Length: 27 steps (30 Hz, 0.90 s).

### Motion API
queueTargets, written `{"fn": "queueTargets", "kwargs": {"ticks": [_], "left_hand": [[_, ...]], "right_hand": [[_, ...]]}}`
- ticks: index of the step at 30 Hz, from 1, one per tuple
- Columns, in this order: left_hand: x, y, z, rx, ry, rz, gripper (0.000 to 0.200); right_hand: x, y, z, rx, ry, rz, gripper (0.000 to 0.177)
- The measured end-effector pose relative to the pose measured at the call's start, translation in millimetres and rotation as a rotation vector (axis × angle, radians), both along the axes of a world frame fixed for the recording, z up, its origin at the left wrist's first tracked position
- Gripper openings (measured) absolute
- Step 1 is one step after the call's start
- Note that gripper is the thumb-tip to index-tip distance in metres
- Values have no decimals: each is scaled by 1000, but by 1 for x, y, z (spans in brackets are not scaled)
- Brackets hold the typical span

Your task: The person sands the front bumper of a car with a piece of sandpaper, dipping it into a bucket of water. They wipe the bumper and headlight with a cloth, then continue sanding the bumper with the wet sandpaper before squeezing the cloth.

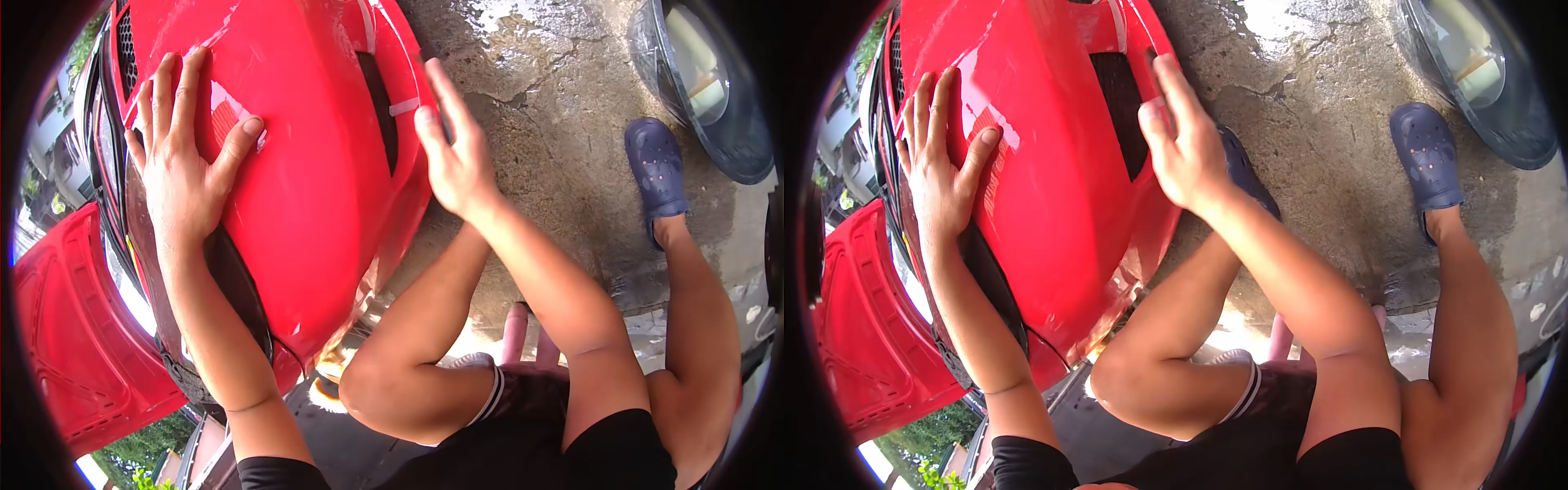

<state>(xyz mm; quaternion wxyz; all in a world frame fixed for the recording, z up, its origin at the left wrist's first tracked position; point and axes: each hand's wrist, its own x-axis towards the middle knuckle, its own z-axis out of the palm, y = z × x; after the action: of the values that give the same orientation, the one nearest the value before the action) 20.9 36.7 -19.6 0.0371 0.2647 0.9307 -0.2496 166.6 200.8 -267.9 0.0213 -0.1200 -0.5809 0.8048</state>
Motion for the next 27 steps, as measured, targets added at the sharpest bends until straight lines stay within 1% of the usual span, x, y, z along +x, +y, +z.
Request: {"fn": "queueTargets", "kwargs": {"ticks": [2, 4, 5, 6, 9, 11, 12, 13, 14, 16, 17, 19, 20, 21, 22, 24, 25, 26, 27], "left_hand": [[0, 2, 0, 8, -6, 10, 95], [0, 0, 0, 6, -5, 2, 95], [0, -1, 1, 6, -3, -2, 95], [1, -1, 2, -7, 1, -2, 93], [1, 2, 0, -17, 24, -26, 88], [0, 3, 0, -25, 24, -18, 90], [0, 3, 1, -32, 16, -10, 91], [1, 2, 0, -31, 23, -33, 90], [1, 4, 1, -23, 13, -35, 91], [1, 3, -1, -17, 35, -25, 91], [2, 3, -1, -8, 34, -7, 92], [-4, 7, -3, 0, 31, 2, 92], [2, 7, 1, -11, -2, 27, 92], [1, 4, 1, -40, 12, 0, 93], [0, 5, 2, -37, -5, -4, 94], [2, 6, 3, -13, -3, 38, 98], [1, 3, 1, -8, 6, 46, 102], [1, 2, 0, -39, 13, 59, 105], [-2, 4, -2, -27, 18, 49, 103]], "right_hand": [[22, -19, 10, 260, 232, 40, 71], [67, -32, 49, 258, 246, 237, 74], [101, -47, 61, 240, 268, 254, 76], [112, -53, 73, 222, 289, 271, 79], [111, -62, 66, 308, 330, 229, 78], [49, -40, 63, 356, 301, 217, 79], [35, -35, 68, 380, 275, 221, 80], [43, -40, 79, 307, 253, 187, 80], [68, -50, 88, 263, 297, 190, 80], [118, -69, 95, 370, 430, 258, 80], [111, -65, 88, 489, 474, 257, 81], [50, -46, 80, 317, 283, 174, 80], [31, -41, 79, 212, 162, 154, 79], [32, -43, 80, 212, 176, 178, 78], [61, -50, 96, 190, 196, 209, 78], [108, -69, 104, 228, 366, 212, 78], [122, -74, 105, 338, 379, 255, 77], [106, -70, 98, 407, 400, 226, 76], [70, -60, 93, 331, 332, 159, 75]]}}
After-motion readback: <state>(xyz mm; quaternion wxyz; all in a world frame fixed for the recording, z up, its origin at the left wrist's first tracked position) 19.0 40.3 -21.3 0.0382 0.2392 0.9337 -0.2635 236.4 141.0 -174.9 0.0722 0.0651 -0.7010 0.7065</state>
